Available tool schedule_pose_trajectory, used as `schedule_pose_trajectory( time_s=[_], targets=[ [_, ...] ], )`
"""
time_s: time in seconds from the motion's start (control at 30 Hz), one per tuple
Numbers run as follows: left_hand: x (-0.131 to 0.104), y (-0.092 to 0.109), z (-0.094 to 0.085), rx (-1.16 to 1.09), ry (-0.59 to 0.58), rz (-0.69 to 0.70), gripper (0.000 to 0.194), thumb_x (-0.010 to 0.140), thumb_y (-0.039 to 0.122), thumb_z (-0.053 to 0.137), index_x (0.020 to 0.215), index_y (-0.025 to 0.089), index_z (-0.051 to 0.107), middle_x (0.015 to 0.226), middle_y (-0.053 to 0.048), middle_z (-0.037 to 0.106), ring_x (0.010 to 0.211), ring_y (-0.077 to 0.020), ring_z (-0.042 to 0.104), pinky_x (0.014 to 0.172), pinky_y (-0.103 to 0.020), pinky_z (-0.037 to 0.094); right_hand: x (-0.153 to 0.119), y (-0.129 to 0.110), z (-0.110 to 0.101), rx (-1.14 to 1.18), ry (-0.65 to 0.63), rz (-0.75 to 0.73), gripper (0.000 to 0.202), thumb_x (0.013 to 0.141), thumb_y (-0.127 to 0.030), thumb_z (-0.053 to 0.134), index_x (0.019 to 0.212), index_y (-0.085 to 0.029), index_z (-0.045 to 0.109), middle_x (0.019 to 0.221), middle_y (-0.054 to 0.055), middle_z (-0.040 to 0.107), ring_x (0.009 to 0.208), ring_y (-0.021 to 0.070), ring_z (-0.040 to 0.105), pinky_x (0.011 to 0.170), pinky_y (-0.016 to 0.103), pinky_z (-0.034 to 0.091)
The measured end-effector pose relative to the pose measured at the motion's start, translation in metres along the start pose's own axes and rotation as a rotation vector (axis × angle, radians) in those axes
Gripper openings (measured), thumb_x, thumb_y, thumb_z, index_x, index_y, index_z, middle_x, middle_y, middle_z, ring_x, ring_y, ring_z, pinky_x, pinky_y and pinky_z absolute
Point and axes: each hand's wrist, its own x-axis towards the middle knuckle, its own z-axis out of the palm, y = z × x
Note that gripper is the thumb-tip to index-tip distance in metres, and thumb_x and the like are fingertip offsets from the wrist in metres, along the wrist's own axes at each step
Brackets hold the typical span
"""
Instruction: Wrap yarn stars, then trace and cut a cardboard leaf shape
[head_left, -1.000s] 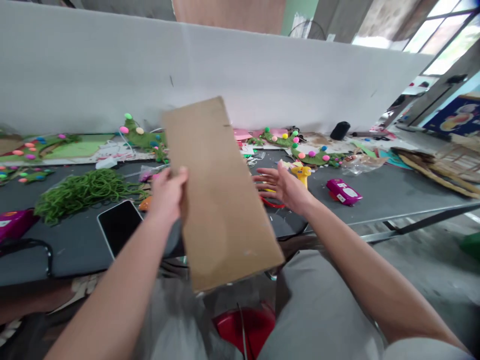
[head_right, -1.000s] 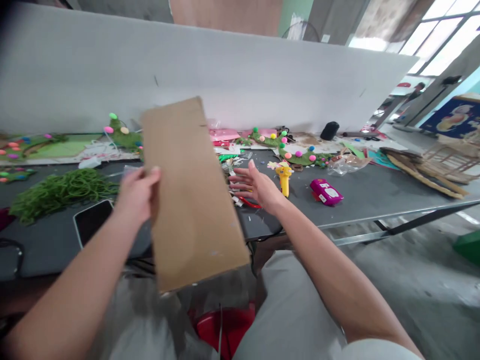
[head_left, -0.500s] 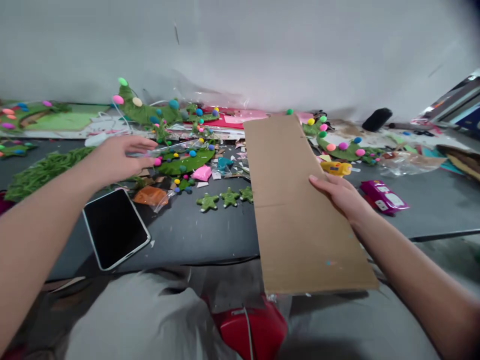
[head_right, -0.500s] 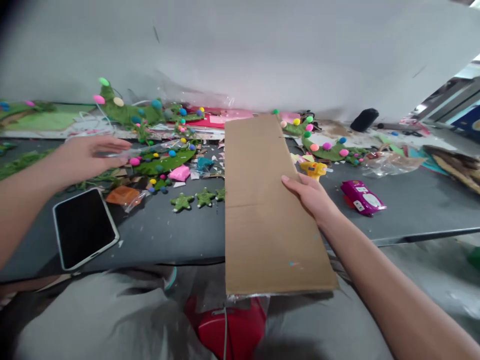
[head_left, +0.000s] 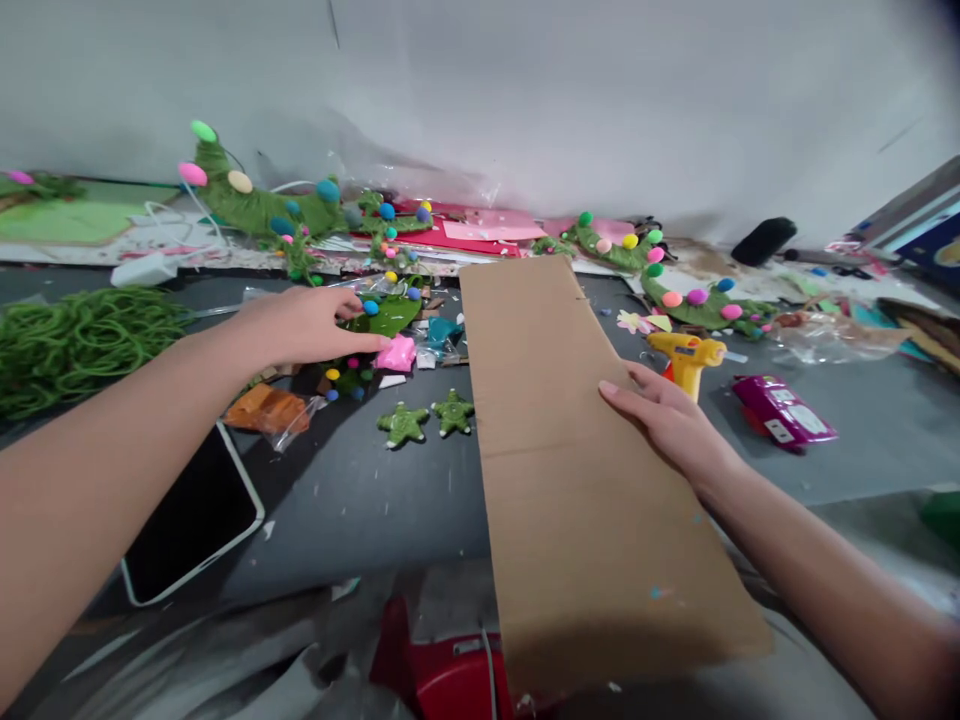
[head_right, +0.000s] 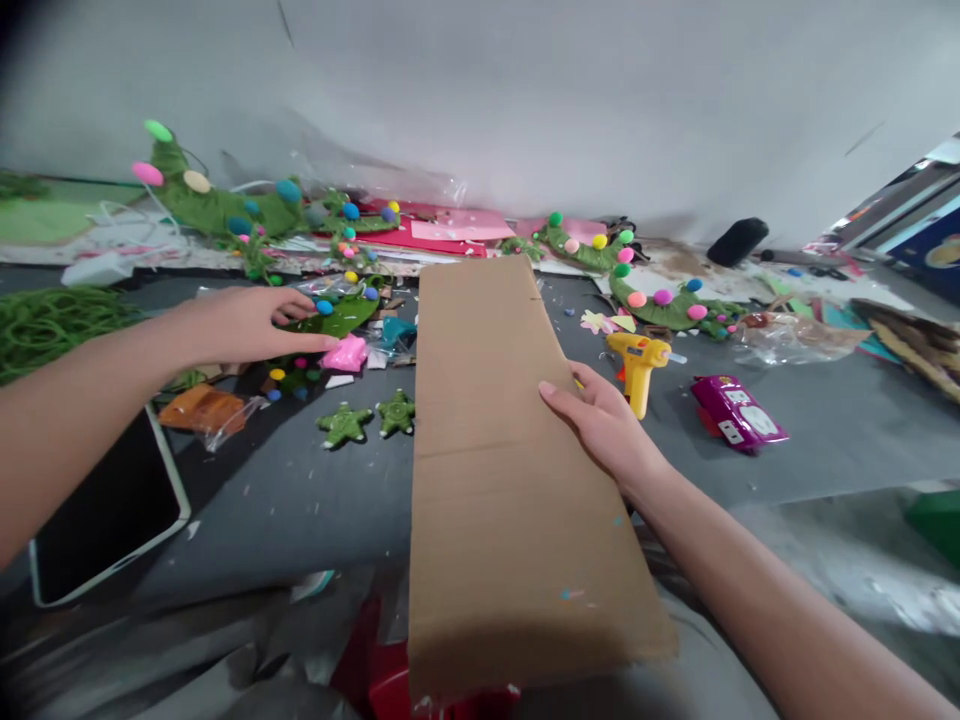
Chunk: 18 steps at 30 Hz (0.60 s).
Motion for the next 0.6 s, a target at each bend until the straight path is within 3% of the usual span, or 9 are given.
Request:
schedule_pose_trajectory(
  time_s=[0.27,0.43,0.6],
  targets=[
    [0.016,0.011,0.003,0.096,-0.017,-0.037,0.103,0.063,0.087,0.067,0.137,0.018,0.053,0.13,-0.015,0.069,0.109,-0.036,0.067,0.088,-0.046,0.053,-0.002,-0.002,0.003,-0.001,0.017,0.009,0.033,0.088,-0.032,0.075,0.12,-0.03,0.066,0.123,0.005,0.077,0.084,0.0245,0.08,0.066,0.033,0.067],
    [0.019,0.013,0.001,0.124,0.001,-0.055,0.107,0.062,0.085,0.067,0.142,0.016,0.051,0.133,-0.017,0.067,0.112,-0.0376,0.066,0.092,-0.045,0.053,-0.003,-0.002,0.001,0.004,0.022,-0.002,0.034,0.088,-0.031,0.076,0.12,-0.031,0.067,0.122,0.005,0.077,0.084,0.0234,0.08,0.067,0.031,0.067],
    [0.011,0.022,0.0,0.114,0.048,0.006,0.111,0.069,0.087,0.062,0.146,0.008,0.046,0.136,-0.021,0.064,0.117,-0.0399,0.064,0.094,-0.053,0.052,-0.001,-0.001,-0.002,-0.003,0.019,-0.016,0.037,0.087,-0.032,0.077,0.122,-0.032,0.068,0.123,0.005,0.077,0.085,0.0236,0.08,0.068,0.032,0.067]
  ],
)
